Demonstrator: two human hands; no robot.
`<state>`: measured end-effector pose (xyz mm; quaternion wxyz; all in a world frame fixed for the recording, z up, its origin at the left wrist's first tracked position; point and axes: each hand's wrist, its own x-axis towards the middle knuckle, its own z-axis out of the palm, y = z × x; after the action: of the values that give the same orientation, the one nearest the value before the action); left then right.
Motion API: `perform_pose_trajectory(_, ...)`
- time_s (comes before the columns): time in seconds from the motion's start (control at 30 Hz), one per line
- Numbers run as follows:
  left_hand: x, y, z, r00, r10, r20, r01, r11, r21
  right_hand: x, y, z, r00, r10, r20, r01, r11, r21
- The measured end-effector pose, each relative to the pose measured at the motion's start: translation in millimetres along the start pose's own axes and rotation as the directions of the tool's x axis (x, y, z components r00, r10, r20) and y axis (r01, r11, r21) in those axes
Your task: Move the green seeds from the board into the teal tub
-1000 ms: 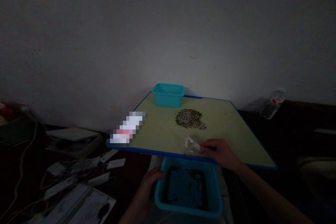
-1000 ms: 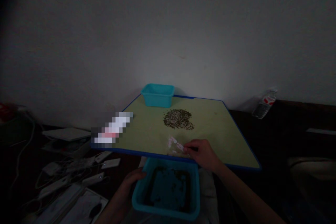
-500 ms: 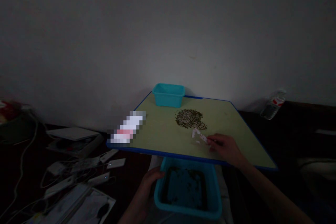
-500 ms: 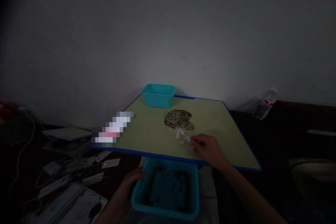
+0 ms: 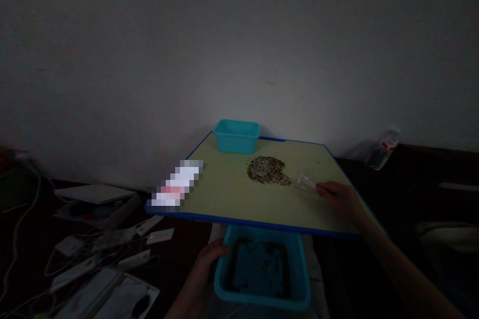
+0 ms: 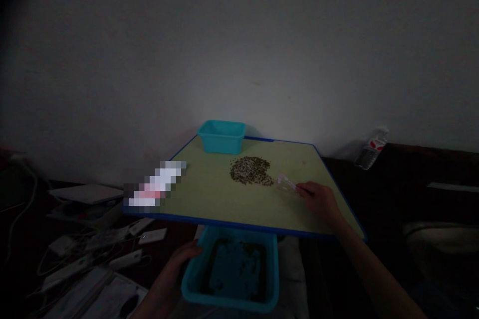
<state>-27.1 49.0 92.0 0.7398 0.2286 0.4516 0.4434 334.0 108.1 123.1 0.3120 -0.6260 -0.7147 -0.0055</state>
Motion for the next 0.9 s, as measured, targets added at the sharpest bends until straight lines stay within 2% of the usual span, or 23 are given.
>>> perform_pose_trajectory(0.1,6,-5,-8.0,0.999,-0.013,-0.041,0.013,1.0,-0.007,-1,0,0,1.0,-0.022,0.02,0.023,0.999,-0.032)
perform_pose_trajectory(0.2,8,-4,-12.1,1.0,-0.007,0.024,0.006,1.0,0.01,3,-1,3,0.998,-0.051,0.021,0.052,0.997,-0.05)
perform_pose_trajectory(0.33,4,2,-8.8,0.995,-0.02,0.093,0.018,1.0,0.022,10,0,7,0.994,-0.104,0.016,0.104,0.993,-0.062)
perform_pose_trajectory(0.5,3,0,-4.8,0.999,0.023,0.043,-0.022,1.0,-0.014,14,4,8,0.995,-0.104,0.001,0.104,0.993,-0.059)
perform_pose_trajectory(0.63,5,-3,-6.6,0.996,0.017,0.085,-0.019,1.0,0.018,15,5,11,0.994,-0.109,0.004,0.109,0.993,-0.054)
perform_pose_trajectory(0.73,7,-3,-8.4,0.998,0.018,0.058,-0.019,1.0,0.022,16,5,13,0.994,-0.108,0.01,0.109,0.993,-0.052)
perform_pose_trajectory(0.9,5,0,-6.5,0.995,0.008,0.101,-0.011,1.0,0.023,16,3,16,0.993,-0.12,0.002,0.12,0.991,-0.062)
